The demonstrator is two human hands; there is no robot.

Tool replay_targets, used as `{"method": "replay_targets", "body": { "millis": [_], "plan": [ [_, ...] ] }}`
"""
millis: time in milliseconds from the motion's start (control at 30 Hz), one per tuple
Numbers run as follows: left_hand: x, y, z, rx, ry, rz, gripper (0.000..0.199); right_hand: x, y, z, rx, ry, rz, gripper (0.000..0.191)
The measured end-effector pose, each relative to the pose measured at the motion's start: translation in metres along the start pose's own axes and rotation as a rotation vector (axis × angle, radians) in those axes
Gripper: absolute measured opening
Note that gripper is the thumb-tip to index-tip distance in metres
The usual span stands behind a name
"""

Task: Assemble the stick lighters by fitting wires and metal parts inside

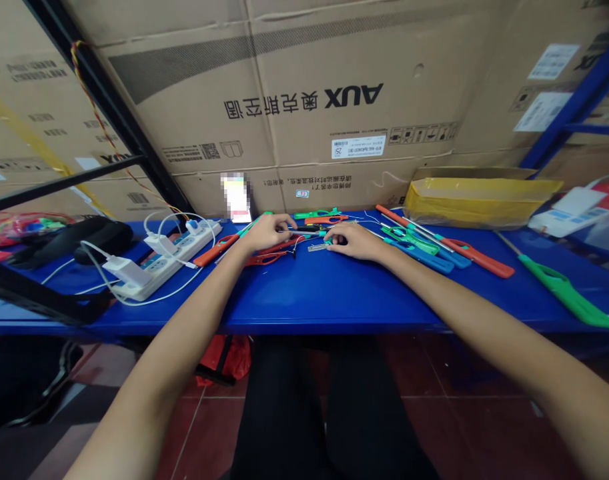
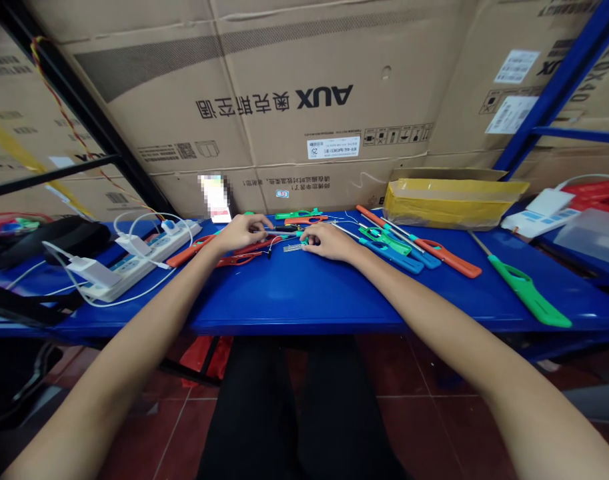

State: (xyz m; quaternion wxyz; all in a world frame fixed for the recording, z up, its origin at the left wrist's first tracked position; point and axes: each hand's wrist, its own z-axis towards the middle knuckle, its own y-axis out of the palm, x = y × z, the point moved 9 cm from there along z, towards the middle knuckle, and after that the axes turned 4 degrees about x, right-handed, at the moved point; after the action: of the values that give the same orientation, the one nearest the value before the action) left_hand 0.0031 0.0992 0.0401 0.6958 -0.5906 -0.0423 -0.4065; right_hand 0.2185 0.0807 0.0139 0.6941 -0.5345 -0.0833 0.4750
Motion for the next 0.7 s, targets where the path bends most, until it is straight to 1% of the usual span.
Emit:
{"method": "replay_targets", "body": {
  "millis": [133,233,367,567,700],
  "plan": [
    [-0.0007,0.0011,0.0015,0.008,0.0,0.031,0.038,0.0004,0.0005,0.0001,0.005,-0.003,-0.002,0.015],
    [-0.0006,0.0026,0.002,-0.007,0.002,0.047,0.036,0.0,0.0003,0.0,0.005,-0.002,-0.006,0.014],
    [0.0012,0.0036,0.0011,-0.025,0.003,0.038,0.035,-0.0013,-0.0009,-0.0007,-0.004,0.004,0.007,0.016],
    [0.0005,0.0012,0.001,0.012,-0.001,0.054,0.031,-0.0035,-0.0069,-0.0016,0.009,0.022,0.031,0.02],
    [0.0048,-0.0019,0.0017,0.057,0.063,0.045,0.032,-0.0026,-0.0058,-0.0016,-0.014,0.04,0.046,0.024]
  ]
}}
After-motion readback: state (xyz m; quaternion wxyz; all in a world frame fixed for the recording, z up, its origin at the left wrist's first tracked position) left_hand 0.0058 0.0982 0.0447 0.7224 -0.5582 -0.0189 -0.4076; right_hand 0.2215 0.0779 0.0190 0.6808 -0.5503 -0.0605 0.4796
